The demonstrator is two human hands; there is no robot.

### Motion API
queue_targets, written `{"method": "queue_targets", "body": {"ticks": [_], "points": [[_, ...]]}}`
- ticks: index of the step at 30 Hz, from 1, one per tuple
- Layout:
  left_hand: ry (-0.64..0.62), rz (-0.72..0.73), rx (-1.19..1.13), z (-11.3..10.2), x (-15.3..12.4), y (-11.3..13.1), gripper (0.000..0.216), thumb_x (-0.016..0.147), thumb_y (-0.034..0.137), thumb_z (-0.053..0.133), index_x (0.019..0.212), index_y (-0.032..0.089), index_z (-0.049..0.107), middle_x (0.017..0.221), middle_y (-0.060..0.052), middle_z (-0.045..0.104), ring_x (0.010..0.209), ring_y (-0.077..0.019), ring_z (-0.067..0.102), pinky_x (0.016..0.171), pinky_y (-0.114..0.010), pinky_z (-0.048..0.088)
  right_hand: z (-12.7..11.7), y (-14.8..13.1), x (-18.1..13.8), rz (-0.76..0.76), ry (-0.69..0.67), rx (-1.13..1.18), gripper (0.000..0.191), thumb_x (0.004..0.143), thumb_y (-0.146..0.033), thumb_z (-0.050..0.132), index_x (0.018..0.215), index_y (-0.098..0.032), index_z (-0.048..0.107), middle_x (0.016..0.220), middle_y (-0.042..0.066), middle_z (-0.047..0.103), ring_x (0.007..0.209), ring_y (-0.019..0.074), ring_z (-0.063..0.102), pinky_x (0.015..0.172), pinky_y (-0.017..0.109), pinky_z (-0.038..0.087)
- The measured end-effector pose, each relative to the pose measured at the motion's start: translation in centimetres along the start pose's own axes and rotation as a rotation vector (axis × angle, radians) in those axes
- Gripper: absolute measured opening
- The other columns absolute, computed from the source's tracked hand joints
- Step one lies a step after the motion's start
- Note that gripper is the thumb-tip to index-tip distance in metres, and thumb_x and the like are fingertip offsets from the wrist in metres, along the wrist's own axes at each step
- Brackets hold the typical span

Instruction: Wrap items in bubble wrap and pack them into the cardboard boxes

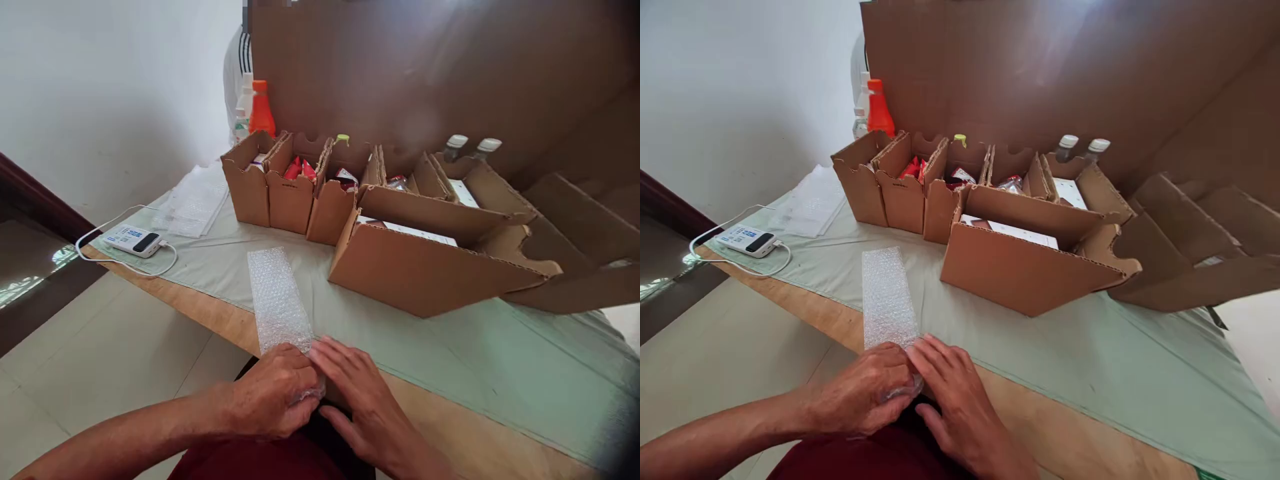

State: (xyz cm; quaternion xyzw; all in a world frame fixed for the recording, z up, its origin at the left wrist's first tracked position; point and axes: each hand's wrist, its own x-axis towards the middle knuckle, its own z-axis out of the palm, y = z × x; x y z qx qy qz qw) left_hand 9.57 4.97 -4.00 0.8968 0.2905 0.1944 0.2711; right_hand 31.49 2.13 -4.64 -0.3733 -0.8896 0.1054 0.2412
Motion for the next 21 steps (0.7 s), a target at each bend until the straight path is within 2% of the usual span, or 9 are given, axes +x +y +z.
{"method": "queue_targets", "body": {"ticks": [3, 5, 7, 8, 10, 13, 16, 19, 21], "points": [[0.056, -0.012, -0.171, -0.5, -1.6, 1.0, 0.006, 0.086, 0.021, 0.060, 0.090, 0.020, 0.065, 0.097, -0.005, 0.075, 0.091, -0.0218, 0.068, 0.088, -0.036, 0.053, 0.9, -0.7, -0.3, 0.055, 0.054, 0.154, 0.044, 0.095, -0.010, 0.056, 0.138, -0.019, 0.056, 0.125, 0.010, 0.071, 0.120, 0.0257, 0.063, 0.100, 0.043, 0.052], [0.081, -0.065, -0.230, -1.3, -3.3, 1.5, 0.029, 0.085, 0.032, 0.067, 0.112, 0.021, 0.065, 0.110, -0.007, 0.074, 0.099, -0.0239, 0.068, 0.093, -0.039, 0.054, 1.5, -1.0, -0.4, 0.090, 0.136, 0.224, 0.030, 0.098, -0.009, 0.054, 0.124, -0.022, 0.062, 0.109, 0.007, 0.075, 0.104, 0.0231, 0.067, 0.090, 0.039, 0.054], [0.110, -0.155, -0.195, -1.9, -5.2, 1.7, 0.064, 0.080, 0.040, 0.075, 0.138, 0.023, 0.054, 0.127, -0.010, 0.070, 0.111, -0.0283, 0.067, 0.098, -0.042, 0.055, 2.0, -1.3, -0.2, 0.131, 0.202, 0.261, 0.020, 0.099, -0.009, 0.055, 0.111, -0.022, 0.065, 0.097, 0.004, 0.075, 0.092, 0.0210, 0.067, 0.081, 0.037, 0.053], [0.138, -0.212, -0.155, -2.0, -6.1, 1.7, 0.074, 0.079, 0.039, 0.076, 0.146, 0.025, 0.047, 0.133, -0.011, 0.068, 0.116, -0.0297, 0.066, 0.098, -0.042, 0.056, 2.3, -1.4, 0.0, 0.162, 0.227, 0.270, 0.018, 0.100, -0.010, 0.055, 0.106, -0.022, 0.066, 0.092, 0.003, 0.074, 0.088, 0.0202, 0.067, 0.079, 0.036, 0.052], [0.228, -0.327, -0.073, -1.7, -7.3, 1.4, 0.075, 0.084, 0.032, 0.071, 0.152, 0.029, 0.039, 0.137, -0.010, 0.066, 0.120, -0.0284, 0.067, 0.097, -0.039, 0.057, 2.7, -1.6, 0.5, 0.235, 0.262, 0.276, 0.015, 0.100, -0.011, 0.056, 0.099, -0.022, 0.066, 0.087, 0.002, 0.072, 0.081, 0.0188, 0.066, 0.076, 0.035, 0.050], [0.376, -0.483, -0.033, -0.8, -7.2, 0.4, 0.057, 0.096, 0.023, 0.056, 0.151, 0.030, 0.041, 0.136, -0.007, 0.068, 0.118, -0.0219, 0.069, 0.094, -0.033, 0.058, 3.4, -1.7, 1.2, 0.326, 0.308, 0.265, 0.011, 0.099, -0.014, 0.058, 0.100, -0.021, 0.067, 0.087, 0.001, 0.073, 0.079, 0.0180, 0.066, 0.074, 0.033, 0.051], [0.464, -0.548, -0.004, -0.2, -5.7, -1.0, 0.054, 0.098, 0.025, 0.054, 0.151, 0.024, 0.042, 0.128, -0.008, 0.071, 0.108, -0.0212, 0.072, 0.090, -0.033, 0.059, 3.6, -1.8, 1.2, 0.386, 0.339, 0.212, 0.017, 0.099, -0.017, 0.060, 0.114, -0.022, 0.066, 0.091, 0.002, 0.073, 0.081, 0.0190, 0.067, 0.076, 0.033, 0.053], [0.478, -0.503, 0.120, -0.2, -4.6, -2.2, 0.059, 0.094, 0.023, 0.057, 0.151, 0.019, 0.042, 0.105, -0.007, 0.074, 0.092, -0.0213, 0.072, 0.083, -0.035, 0.059, 3.0, -2.0, 0.6, 0.365, 0.366, 0.085, 0.027, 0.100, -0.022, 0.061, 0.127, -0.021, 0.062, 0.106, 0.007, 0.073, 0.097, 0.0231, 0.068, 0.086, 0.038, 0.054], [0.470, -0.442, 0.216, -0.2, -4.2, -2.8, 0.062, 0.093, 0.020, 0.058, 0.152, 0.019, 0.040, 0.095, -0.005, 0.073, 0.083, -0.0210, 0.070, 0.079, -0.035, 0.058, 2.6, -2.2, 0.3, 0.267, 0.346, 0.012, 0.031, 0.098, -0.020, 0.062, 0.129, -0.019, 0.061, 0.122, 0.012, 0.070, 0.113, 0.0269, 0.065, 0.095, 0.043, 0.052]]}}
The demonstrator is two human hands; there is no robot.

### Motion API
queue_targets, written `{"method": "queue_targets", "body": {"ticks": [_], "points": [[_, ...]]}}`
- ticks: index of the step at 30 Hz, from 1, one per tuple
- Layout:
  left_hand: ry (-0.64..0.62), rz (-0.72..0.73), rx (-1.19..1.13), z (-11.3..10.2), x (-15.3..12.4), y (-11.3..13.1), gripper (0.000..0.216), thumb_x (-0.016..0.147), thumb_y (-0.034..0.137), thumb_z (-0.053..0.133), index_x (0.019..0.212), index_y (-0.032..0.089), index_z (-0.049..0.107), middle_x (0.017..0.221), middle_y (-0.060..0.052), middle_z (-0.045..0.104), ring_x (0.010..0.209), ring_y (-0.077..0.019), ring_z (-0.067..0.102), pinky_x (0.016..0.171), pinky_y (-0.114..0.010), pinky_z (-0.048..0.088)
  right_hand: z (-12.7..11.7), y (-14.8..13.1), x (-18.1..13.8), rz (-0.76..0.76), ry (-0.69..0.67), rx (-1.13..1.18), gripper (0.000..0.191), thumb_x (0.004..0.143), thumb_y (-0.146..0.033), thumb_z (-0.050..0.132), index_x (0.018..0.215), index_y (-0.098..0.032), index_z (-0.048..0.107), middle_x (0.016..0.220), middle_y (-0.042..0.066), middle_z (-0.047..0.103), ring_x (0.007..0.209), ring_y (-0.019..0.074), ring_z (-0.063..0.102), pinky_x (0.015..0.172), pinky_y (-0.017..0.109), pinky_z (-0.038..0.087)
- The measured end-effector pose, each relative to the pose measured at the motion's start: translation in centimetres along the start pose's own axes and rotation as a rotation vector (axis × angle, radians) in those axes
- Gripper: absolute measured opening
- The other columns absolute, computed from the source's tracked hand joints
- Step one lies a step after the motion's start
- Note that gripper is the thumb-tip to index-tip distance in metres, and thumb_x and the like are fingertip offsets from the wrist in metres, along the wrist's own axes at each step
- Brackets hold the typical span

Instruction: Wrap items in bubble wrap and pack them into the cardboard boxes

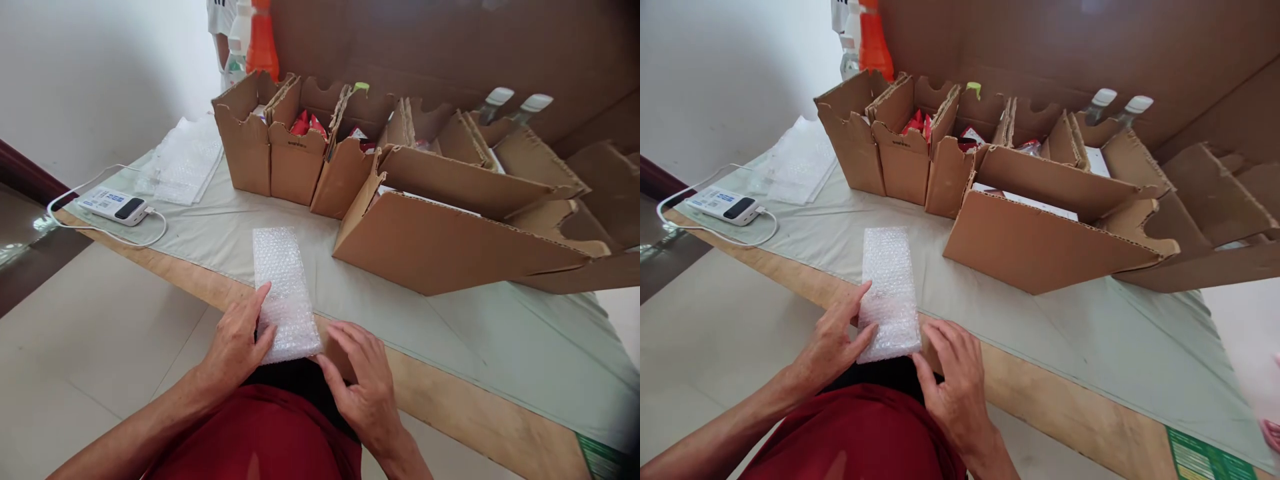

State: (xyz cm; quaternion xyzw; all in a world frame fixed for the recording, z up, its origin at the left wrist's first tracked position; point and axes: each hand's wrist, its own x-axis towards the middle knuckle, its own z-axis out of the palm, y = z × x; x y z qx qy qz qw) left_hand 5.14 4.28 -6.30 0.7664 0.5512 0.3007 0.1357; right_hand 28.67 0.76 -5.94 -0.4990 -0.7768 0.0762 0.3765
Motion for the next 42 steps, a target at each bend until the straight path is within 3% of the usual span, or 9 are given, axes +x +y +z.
{"method": "queue_targets", "body": {"ticks": [5, 11, 16, 22, 26, 29, 34, 38, 42], "points": [[0.032, 0.104, 0.085, 0.0, 0.2, -0.5, 0.063, 0.095, 0.019, 0.057, 0.154, 0.021, 0.034, 0.096, -0.005, 0.071, 0.080, -0.0228, 0.067, 0.077, -0.039, 0.056, 0.3, -0.2, 0.6, -0.194, -0.246, -0.035, 0.033, 0.096, -0.011, 0.058, 0.128, -0.018, 0.065, 0.144, 0.014, 0.061, 0.138, 0.0313, 0.052, 0.104, 0.049, 0.048], [0.045, 0.184, -0.037, -2.0, -1.2, 0.0, 0.056, 0.097, 0.036, 0.064, 0.147, 0.019, 0.045, 0.134, -0.017, 0.062, 0.123, -0.0315, 0.059, 0.103, -0.047, 0.047, 1.1, -0.3, 2.9, -0.179, -0.267, 0.097, 0.024, 0.100, -0.006, 0.053, 0.113, -0.020, 0.068, 0.111, 0.007, 0.076, 0.111, 0.0232, 0.068, 0.094, 0.041, 0.052], [0.054, 0.136, -0.090, -1.7, -1.2, -0.3, 0.035, 0.101, 0.016, 0.054, 0.135, 0.020, 0.054, 0.090, -0.003, 0.072, 0.084, -0.0201, 0.064, 0.079, -0.035, 0.049, 1.4, -0.4, 4.4, -0.018, -0.299, 0.142, 0.020, 0.103, -0.014, 0.053, 0.116, -0.021, 0.066, 0.099, 0.004, 0.076, 0.090, 0.0202, 0.068, 0.080, 0.035, 0.054], [0.083, 0.113, 0.008, -0.3, 0.1, -1.5, 0.024, 0.099, 0.018, 0.057, 0.122, 0.016, 0.063, 0.079, -0.001, 0.068, 0.073, -0.0203, 0.060, 0.071, -0.035, 0.047, 1.4, 0.0, 3.6, -0.136, -0.109, -0.016, 0.031, 0.098, -0.014, 0.060, 0.129, -0.018, 0.062, 0.128, 0.014, 0.067, 0.118, 0.0278, 0.063, 0.094, 0.042, 0.051], [0.123, 0.116, 0.052, -0.4, 0.2, -1.7, 0.022, 0.099, 0.019, 0.059, 0.120, 0.016, 0.064, 0.098, -0.008, 0.070, 0.088, -0.0231, 0.064, 0.079, -0.038, 0.050, 1.7, 0.4, 3.7, -0.234, -0.260, -0.056, 0.034, 0.097, -0.006, 0.054, 0.129, -0.018, 0.061, 0.135, 0.012, 0.067, 0.134, 0.0299, 0.055, 0.099, 0.045, 0.047], [0.110, 0.156, -0.032, -1.1, -0.2, -1.4, 0.028, 0.097, 0.023, 0.064, 0.125, 0.018, 0.062, 0.118, -0.013, 0.067, 0.107, -0.0266, 0.063, 0.095, -0.042, 0.049, 2.0, 0.6, 4.5, -0.215, -0.259, -0.011, 0.030, 0.099, -0.004, 0.052, 0.122, -0.019, 0.064, 0.120, 0.007, 0.074, 0.125, 0.0267, 0.061, 0.097, 0.044, 0.046], [0.043, 0.190, -0.162, -1.7, -0.2, -1.1, 0.029, 0.098, 0.014, 0.059, 0.126, 0.021, 0.061, 0.104, -0.006, 0.073, 0.102, -0.0233, 0.065, 0.096, -0.040, 0.049, 1.8, 0.4, 5.5, -0.106, -0.281, 0.142, 0.022, 0.102, -0.013, 0.054, 0.120, -0.021, 0.064, 0.102, 0.004, 0.075, 0.098, 0.0214, 0.067, 0.089, 0.040, 0.049], [0.084, 0.123, -0.089, -0.8, 1.4, -1.7, 0.025, 0.099, 0.016, 0.058, 0.124, 0.017, 0.061, 0.098, -0.007, 0.073, 0.090, -0.0222, 0.065, 0.084, -0.037, 0.052, 2.0, 0.6, 5.1, -0.083, -0.148, 0.008, 0.029, 0.103, -0.021, 0.055, 0.132, -0.019, 0.059, 0.126, 0.013, 0.068, 0.116, 0.0278, 0.062, 0.096, 0.045, 0.049], [0.086, 0.103, 0.002, 0.0, 2.3, -2.4, 0.022, 0.100, 0.018, 0.056, 0.121, 0.016, 0.063, 0.105, -0.010, 0.070, 0.096, -0.0248, 0.064, 0.087, -0.041, 0.052, 2.5, 0.9, 4.8, -0.166, -0.243, -0.056, 0.034, 0.100, -0.017, 0.057, 0.134, -0.018, 0.058, 0.139, 0.015, 0.063, 0.131, 0.0313, 0.055, 0.101, 0.049, 0.046]]}}
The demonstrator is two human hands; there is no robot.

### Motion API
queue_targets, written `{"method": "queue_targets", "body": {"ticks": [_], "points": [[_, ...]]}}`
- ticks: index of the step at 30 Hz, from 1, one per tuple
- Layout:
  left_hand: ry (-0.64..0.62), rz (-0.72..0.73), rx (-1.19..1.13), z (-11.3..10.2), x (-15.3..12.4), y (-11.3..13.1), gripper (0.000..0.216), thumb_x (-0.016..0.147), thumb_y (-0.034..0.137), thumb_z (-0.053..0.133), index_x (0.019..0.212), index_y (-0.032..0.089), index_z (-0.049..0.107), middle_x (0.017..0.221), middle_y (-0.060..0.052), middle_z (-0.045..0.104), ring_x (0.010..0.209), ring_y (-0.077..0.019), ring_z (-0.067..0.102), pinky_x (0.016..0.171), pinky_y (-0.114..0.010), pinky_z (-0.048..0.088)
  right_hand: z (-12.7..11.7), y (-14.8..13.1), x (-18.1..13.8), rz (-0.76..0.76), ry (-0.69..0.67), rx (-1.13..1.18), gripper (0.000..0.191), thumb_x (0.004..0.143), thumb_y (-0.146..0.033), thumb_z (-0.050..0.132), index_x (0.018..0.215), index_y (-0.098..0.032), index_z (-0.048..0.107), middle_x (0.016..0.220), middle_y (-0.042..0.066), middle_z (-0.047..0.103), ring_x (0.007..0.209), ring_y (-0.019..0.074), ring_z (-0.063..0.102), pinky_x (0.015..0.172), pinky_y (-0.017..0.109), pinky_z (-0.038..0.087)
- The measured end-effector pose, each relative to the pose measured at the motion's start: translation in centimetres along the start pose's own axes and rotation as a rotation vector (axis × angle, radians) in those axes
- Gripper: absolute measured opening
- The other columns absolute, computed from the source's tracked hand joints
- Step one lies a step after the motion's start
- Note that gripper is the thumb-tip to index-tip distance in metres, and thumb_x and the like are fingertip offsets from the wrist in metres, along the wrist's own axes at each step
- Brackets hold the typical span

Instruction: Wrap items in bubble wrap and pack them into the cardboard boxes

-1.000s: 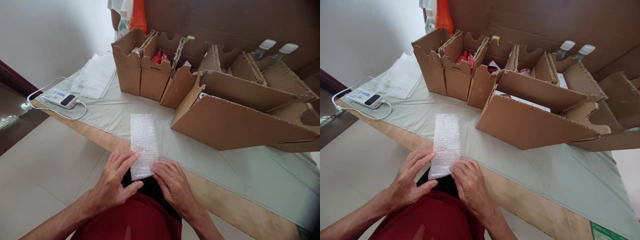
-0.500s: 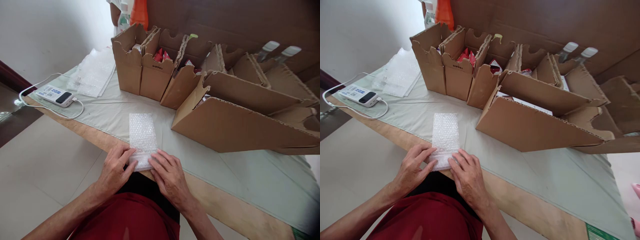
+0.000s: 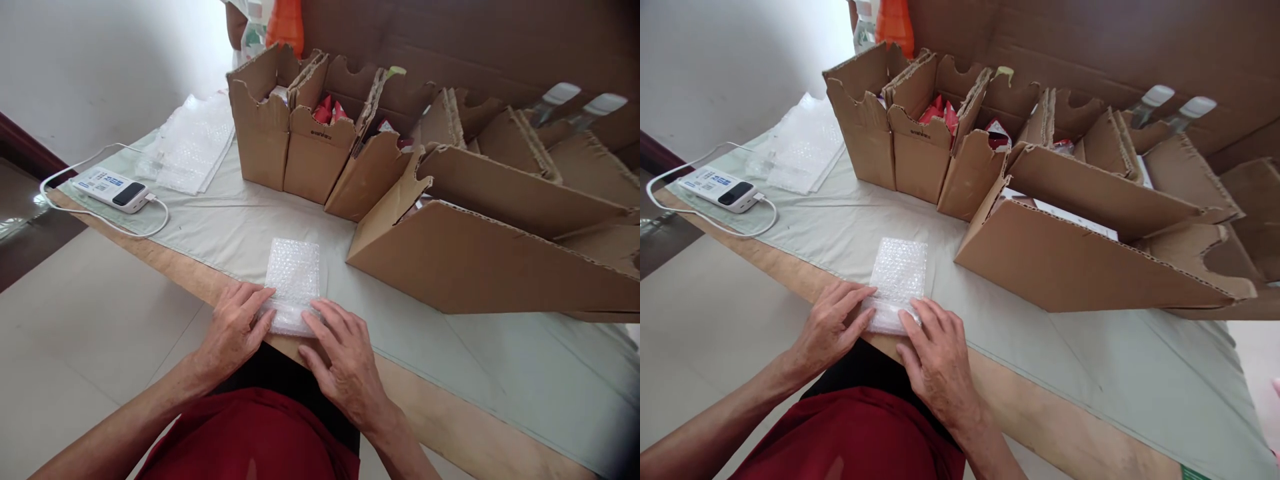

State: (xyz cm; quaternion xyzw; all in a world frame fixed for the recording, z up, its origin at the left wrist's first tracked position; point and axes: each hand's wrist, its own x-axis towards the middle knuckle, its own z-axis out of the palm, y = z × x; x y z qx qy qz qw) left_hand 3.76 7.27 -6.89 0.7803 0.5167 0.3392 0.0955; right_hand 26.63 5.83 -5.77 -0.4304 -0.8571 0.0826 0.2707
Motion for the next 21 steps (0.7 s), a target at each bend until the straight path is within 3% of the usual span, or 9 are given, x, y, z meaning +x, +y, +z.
{"method": "queue_targets", "body": {"ticks": [4, 6, 9, 12, 14, 17, 21], "points": [[0.029, 0.035, -0.061, -0.5, -0.7, 0.1, 0.028, 0.099, 0.019, 0.058, 0.126, 0.016, 0.062, 0.128, -0.016, 0.065, 0.117, -0.0287, 0.062, 0.100, -0.046, 0.049, 0.0, 0.3, 0.8, -0.029, -0.053, 0.060, 0.031, 0.101, -0.012, 0.055, 0.131, -0.019, 0.061, 0.127, 0.010, 0.071, 0.131, 0.0289, 0.057, 0.101, 0.047, 0.046], [-0.006, 0.074, -0.123, -1.0, -1.1, 0.3, 0.031, 0.097, 0.021, 0.062, 0.128, 0.018, 0.061, 0.127, -0.014, 0.067, 0.123, -0.0299, 0.060, 0.105, -0.047, 0.047, -0.5, 0.3, 1.3, 0.007, -0.066, 0.142, 0.029, 0.102, -0.013, 0.054, 0.129, -0.019, 0.062, 0.117, 0.008, 0.075, 0.123, 0.0270, 0.061, 0.100, 0.046, 0.047], [-0.038, 0.080, -0.177, -1.2, -1.0, 0.4, 0.031, 0.097, 0.018, 0.061, 0.129, 0.020, 0.060, 0.111, -0.009, 0.073, 0.117, -0.0276, 0.062, 0.102, -0.045, 0.049, -1.0, 0.2, 1.5, 0.062, -0.088, 0.214, 0.026, 0.104, -0.018, 0.052, 0.127, -0.021, 0.062, 0.110, 0.008, 0.074, 0.110, 0.0256, 0.064, 0.096, 0.045, 0.049], [-0.020, 0.046, -0.149, -0.6, 0.1, 0.0, 0.028, 0.100, 0.018, 0.058, 0.128, 0.019, 0.059, 0.106, -0.008, 0.074, 0.106, -0.0258, 0.064, 0.094, -0.043, 0.052, -0.8, 0.1, 1.2, 0.088, 0.006, 0.128, 0.029, 0.106, -0.024, 0.052, 0.134, -0.021, 0.059, 0.122, 0.012, 0.070, 0.112, 0.0274, 0.063, 0.095, 0.046, 0.050], [-0.020, 0.033, -0.089, -0.1, 1.1, -0.4, 0.025, 0.101, 0.020, 0.057, 0.126, 0.018, 0.061, 0.106, -0.010, 0.073, 0.102, -0.0260, 0.064, 0.091, -0.044, 0.053, -0.3, 0.0, 1.1, 0.067, 0.047, 0.036, 0.032, 0.105, -0.025, 0.054, 0.136, -0.019, 0.057, 0.132, 0.015, 0.065, 0.119, 0.0301, 0.059, 0.098, 0.048, 0.048], [0.004, 0.007, -0.010, 0.4, 1.9, -0.8, 0.024, 0.102, 0.025, 0.056, 0.123, 0.016, 0.064, 0.107, -0.011, 0.070, 0.099, -0.0267, 0.063, 0.089, -0.045, 0.055, 0.5, 0.2, 1.5, 0.009, -0.012, -0.041, 0.031, 0.102, -0.019, 0.056, 0.133, -0.017, 0.059, 0.138, 0.016, 0.062, 0.127, 0.0326, 0.056, 0.100, 0.050, 0.045], [0.102, -0.155, -0.122, -0.2, 0.6, -0.3, 0.031, 0.102, 0.031, 0.057, 0.131, 0.020, 0.061, 0.117, -0.012, 0.067, 0.107, -0.0256, 0.066, 0.093, -0.044, 0.057, 1.0, 0.7, 2.7, 0.010, 0.005, -0.006, 0.027, 0.103, -0.013, 0.051, 0.127, -0.018, 0.062, 0.124, 0.011, 0.072, 0.121, 0.0292, 0.060, 0.098, 0.046, 0.045]]}}
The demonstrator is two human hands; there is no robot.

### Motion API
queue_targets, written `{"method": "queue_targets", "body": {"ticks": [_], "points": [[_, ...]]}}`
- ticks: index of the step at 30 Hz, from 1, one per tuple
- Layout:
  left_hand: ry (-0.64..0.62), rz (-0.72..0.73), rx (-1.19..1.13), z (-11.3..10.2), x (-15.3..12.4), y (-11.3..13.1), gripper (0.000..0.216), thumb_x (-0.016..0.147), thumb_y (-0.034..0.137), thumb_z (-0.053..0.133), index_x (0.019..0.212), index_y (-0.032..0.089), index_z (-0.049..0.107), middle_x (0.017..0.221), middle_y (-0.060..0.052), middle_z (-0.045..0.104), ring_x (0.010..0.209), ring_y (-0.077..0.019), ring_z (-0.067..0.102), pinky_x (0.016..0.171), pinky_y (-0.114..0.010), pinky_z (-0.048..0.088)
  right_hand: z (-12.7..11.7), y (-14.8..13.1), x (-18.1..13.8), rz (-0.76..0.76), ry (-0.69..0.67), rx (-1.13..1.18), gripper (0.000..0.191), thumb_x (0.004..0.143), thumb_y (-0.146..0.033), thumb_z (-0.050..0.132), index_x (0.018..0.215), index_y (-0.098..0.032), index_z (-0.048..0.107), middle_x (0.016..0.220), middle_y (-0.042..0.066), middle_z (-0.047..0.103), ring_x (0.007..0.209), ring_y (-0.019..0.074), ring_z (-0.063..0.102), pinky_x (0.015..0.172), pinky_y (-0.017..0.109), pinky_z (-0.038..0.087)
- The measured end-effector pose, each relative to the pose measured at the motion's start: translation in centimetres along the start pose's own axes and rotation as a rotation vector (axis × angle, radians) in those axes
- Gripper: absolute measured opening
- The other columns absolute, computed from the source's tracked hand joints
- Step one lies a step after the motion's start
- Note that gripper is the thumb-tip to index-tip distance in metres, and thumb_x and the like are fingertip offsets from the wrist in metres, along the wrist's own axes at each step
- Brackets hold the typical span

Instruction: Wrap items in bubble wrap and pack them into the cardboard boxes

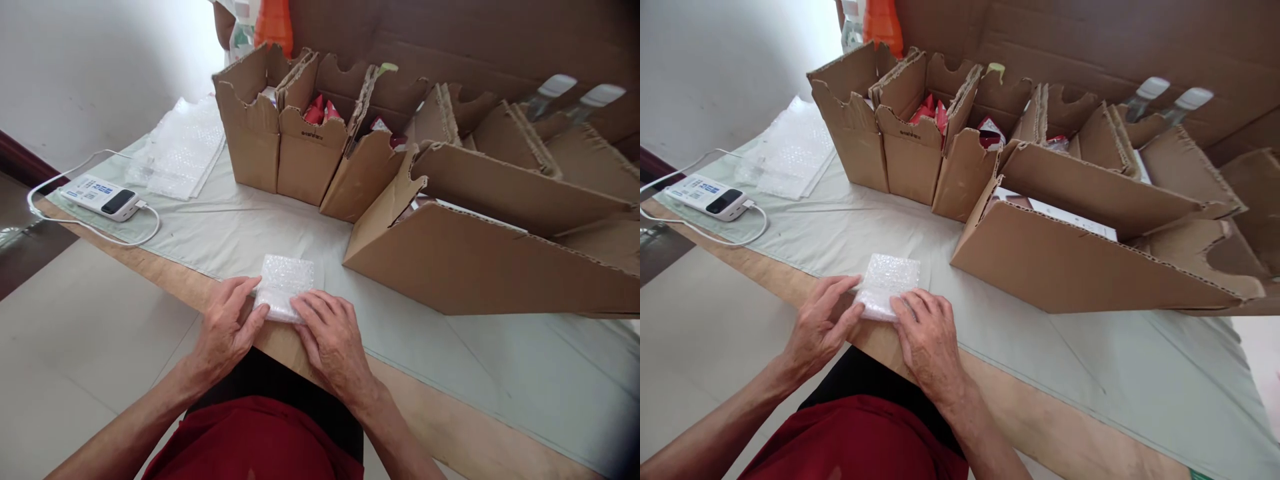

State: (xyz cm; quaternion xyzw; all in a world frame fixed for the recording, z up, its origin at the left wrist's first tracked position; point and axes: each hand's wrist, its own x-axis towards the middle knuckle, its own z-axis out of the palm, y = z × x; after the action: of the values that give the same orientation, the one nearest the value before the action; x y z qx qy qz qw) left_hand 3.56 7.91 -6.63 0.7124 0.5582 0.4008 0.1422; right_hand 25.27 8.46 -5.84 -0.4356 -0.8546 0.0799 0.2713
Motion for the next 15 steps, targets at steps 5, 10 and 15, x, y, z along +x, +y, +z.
{"method": "queue_targets", "body": {"ticks": [5, 10, 15], "points": [[-0.040, -0.424, -0.550, -1.2, -3.2, 1.4, 0.051, 0.099, 0.034, 0.064, 0.148, 0.027, 0.049, 0.132, -0.012, 0.067, 0.114, -0.0241, 0.070, 0.093, -0.039, 0.062, -1.1, -0.7, -0.1, 0.115, 0.076, 0.186, 0.023, 0.106, -0.020, 0.052, 0.126, -0.019, 0.062, 0.109, 0.007, 0.074, 0.102, 0.0237, 0.065, 0.093, 0.041, 0.047], [-0.189, -0.739, -1.123, -0.1, -2.9, 3.7, 0.090, 0.087, 0.041, 0.079, 0.160, 0.020, 0.030, 0.145, -0.018, 0.061, 0.132, -0.0321, 0.061, 0.108, -0.045, 0.054, -2.1, -3.0, -1.8, 0.270, 0.000, 0.371, 0.019, 0.107, -0.022, 0.049, 0.117, -0.023, 0.065, 0.106, 0.004, 0.072, 0.098, 0.0215, 0.063, 0.088, 0.037, 0.050], [-0.161, -0.878, -1.321, 1.1, -1.8, 5.6, 0.099, 0.080, 0.036, 0.086, 0.161, 0.021, 0.031, 0.130, -0.014, 0.069, 0.122, -0.0300, 0.065, 0.099, -0.038, 0.053, -2.5, -2.7, -3.9, 0.407, 0.128, 0.330, 0.019, 0.102, -0.036, 0.059, 0.116, -0.026, 0.067, 0.125, 0.008, 0.067, 0.115, 0.0272, 0.061, 0.097, 0.044, 0.048]]}}
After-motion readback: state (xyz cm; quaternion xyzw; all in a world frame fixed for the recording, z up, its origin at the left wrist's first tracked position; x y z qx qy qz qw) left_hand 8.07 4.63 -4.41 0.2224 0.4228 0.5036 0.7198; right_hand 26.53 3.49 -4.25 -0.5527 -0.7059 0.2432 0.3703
